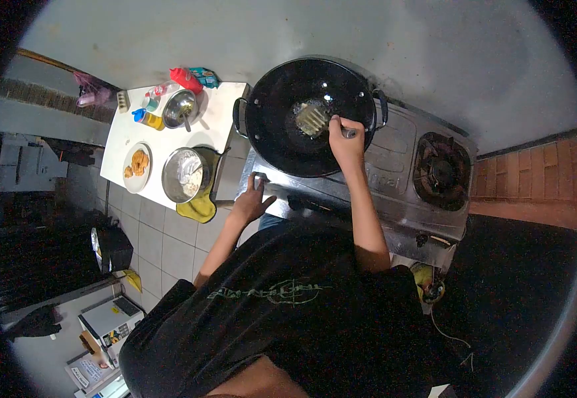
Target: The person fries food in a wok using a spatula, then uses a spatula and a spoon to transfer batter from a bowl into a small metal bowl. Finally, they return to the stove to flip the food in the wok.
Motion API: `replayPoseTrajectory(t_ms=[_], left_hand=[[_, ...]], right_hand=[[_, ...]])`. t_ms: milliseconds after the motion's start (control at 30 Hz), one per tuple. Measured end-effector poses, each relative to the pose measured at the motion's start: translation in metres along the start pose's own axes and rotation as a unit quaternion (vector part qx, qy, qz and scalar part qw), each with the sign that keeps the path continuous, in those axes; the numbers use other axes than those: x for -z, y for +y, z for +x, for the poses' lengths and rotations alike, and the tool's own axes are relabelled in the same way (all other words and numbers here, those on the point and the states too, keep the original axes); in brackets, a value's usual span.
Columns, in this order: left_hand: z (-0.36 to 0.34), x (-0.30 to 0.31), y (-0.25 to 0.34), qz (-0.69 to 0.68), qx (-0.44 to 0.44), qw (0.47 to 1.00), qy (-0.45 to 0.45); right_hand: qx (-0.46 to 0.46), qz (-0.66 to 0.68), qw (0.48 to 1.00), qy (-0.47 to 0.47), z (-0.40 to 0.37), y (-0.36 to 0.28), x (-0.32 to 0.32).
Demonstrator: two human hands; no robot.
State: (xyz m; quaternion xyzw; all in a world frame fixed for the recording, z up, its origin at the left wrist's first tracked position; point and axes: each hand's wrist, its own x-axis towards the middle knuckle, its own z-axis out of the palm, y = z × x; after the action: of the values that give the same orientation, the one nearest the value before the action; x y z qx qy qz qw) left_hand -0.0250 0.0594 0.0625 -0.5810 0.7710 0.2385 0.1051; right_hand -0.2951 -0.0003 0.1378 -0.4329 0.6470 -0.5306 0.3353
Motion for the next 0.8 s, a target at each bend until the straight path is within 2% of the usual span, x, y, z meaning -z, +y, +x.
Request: replayPoseTrajectory(t_ms=[800], left_hand=[[0.0001,-0.0039,0.0043,-0.003,0.001,1.0,0.019]], right_hand=[[0.01,0.025,1.0,0.013,-0.0023,0.003,-0.0057]])
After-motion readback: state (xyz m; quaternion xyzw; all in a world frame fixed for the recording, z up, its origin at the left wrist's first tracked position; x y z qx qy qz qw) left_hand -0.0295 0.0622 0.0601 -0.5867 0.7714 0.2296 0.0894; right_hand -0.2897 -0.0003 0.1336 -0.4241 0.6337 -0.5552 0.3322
